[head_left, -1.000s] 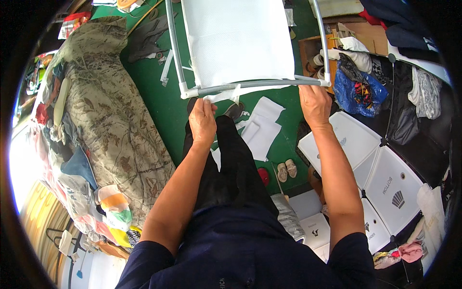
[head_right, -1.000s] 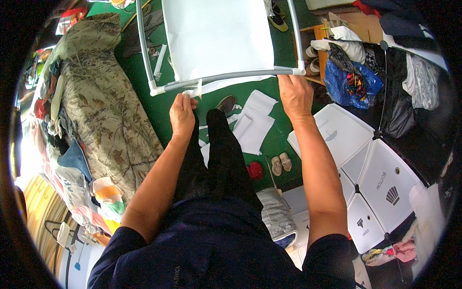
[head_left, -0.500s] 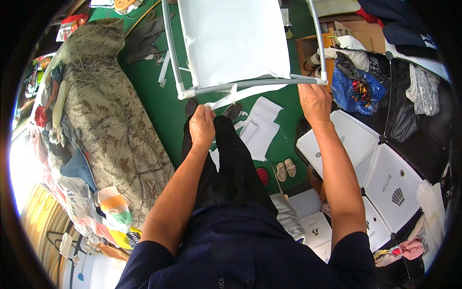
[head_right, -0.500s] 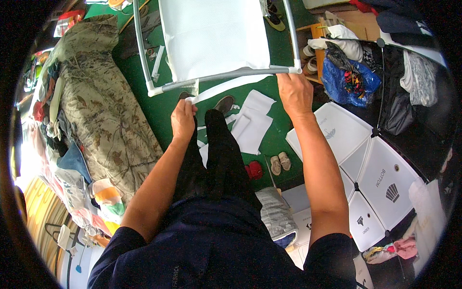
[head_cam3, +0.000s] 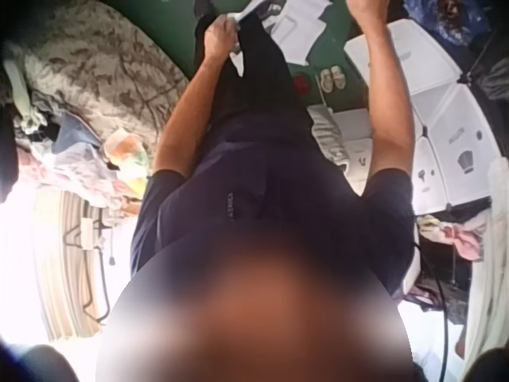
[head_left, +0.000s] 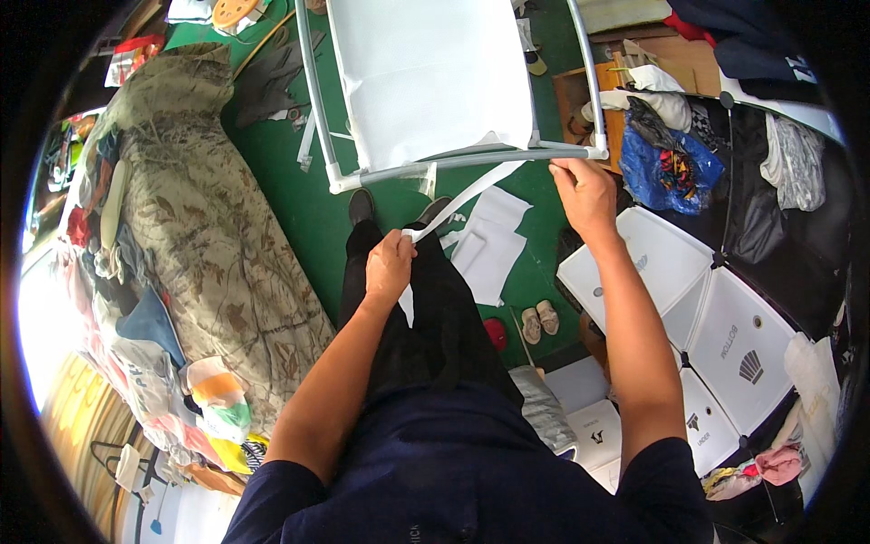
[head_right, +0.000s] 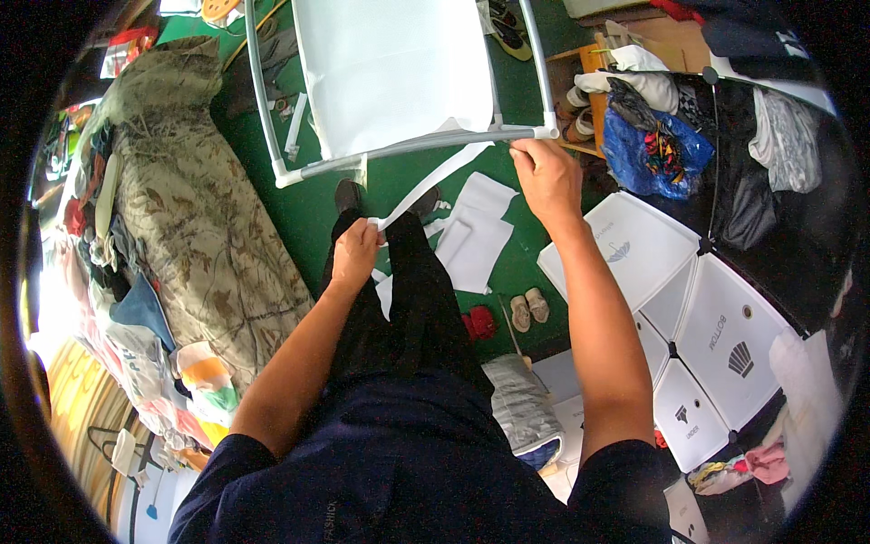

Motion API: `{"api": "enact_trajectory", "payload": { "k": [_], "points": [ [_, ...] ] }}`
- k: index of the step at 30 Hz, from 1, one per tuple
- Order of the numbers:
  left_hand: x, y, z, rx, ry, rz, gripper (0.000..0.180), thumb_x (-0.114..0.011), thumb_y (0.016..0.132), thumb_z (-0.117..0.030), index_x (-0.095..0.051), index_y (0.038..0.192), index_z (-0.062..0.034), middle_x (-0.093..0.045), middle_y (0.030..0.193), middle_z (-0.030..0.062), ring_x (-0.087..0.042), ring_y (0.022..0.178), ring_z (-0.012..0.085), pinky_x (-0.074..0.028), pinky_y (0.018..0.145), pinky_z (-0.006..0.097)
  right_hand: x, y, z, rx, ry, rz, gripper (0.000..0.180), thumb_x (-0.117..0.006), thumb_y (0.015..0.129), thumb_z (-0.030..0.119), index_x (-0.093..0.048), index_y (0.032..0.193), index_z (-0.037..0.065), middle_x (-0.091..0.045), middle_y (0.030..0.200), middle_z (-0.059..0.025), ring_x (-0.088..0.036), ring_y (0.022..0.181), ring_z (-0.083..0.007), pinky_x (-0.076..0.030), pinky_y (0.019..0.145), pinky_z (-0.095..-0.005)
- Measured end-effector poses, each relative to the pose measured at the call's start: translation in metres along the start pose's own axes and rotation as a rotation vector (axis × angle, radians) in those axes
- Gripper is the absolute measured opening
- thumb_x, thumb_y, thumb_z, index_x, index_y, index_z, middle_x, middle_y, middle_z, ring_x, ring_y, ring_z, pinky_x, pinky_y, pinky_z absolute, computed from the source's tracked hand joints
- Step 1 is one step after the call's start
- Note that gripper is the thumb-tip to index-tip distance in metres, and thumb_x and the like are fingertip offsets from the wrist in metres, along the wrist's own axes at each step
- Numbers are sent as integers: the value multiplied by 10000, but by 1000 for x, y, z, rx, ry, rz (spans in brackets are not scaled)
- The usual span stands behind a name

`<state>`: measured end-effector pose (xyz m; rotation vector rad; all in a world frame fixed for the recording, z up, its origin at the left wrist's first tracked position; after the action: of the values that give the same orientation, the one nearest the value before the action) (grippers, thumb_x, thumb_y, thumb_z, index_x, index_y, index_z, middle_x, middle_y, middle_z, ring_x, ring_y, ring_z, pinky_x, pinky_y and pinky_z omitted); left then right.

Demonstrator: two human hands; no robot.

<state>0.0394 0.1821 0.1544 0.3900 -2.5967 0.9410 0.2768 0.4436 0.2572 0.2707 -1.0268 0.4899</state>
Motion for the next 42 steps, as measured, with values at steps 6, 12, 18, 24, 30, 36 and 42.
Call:
{"api": "enact_trajectory", "payload": {
  "k": [6,12,18,24,30,36,42],
  "points": [
    [3,8,6,-8,38,2,305,-559,1037,-236,-660,887,10,-707,793,179,-702,746,356,-536,694,449,-46,-24,-6,-291,645,-35,149,-794,909,98,-752,997,-14,-703,1234,-132,-697,1073,-197,-552,882,-309],
    [-13,1,3,-136,202,167,257,-604,998,-265,-648,900,-32,-712,902,241,-682,877,477,-541,760,561,-89,-22,4,-517,945,-59,132,-799,929,77,-760,1001,-27,-752,1051,-71,-683,915,-85,-534,768,-233],
    [-22,-6,-36,-139,252,371,239,-657,971,-280,-702,980,-45,-731,927,214,-701,918,445,-561,802,524,-70,-27,-14,-514,952,-150,85,-780,938,61,-748,954,-16,-732,868,4,-631,768,-42,-506,684,-222],
    [1,13,-83,-183,319,303,302,-767,932,-241,-722,1134,-22,-763,937,159,-752,854,287,-583,770,385,-44,-15,-29,-297,582,-99,95,-760,884,68,-731,937,-6,-733,944,-85,-693,798,-189,-543,722,-319],
    [18,35,-151,-561,356,-150,271,-787,844,-61,-689,1096,-81,-690,1040,111,-669,959,305,-539,831,439,-26,-6,-42,-137,414,-35,107,-774,896,49,-753,975,-20,-750,950,-103,-741,829,-193,-572,741,-314],
    [17,67,-160,-776,644,-268,284,-770,837,-74,-697,1107,-124,-646,1163,66,-615,1083,316,-501,927,468,-19,0,-51,-107,412,-9,82,-773,877,74,-756,929,13,-758,973,-110,-743,856,-281,-575,755,-364],
    [8,81,-154,-773,706,-242,157,-722,886,-73,-701,1035,-115,-632,1065,68,-621,1008,306,-512,894,458,-19,-3,-62,-167,392,13,96,-784,866,94,-764,935,30,-766,1000,-109,-748,888,-301,-582,776,-372]
  ]
}}
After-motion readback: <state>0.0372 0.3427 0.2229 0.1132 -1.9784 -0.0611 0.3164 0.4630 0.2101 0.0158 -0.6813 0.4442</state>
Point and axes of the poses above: each hand's wrist, its own y-axis towards the middle knuckle, its own x-axis out of the back of the hand, z = x × y, the point moved 2 cm from there along y, towards the middle knuckle
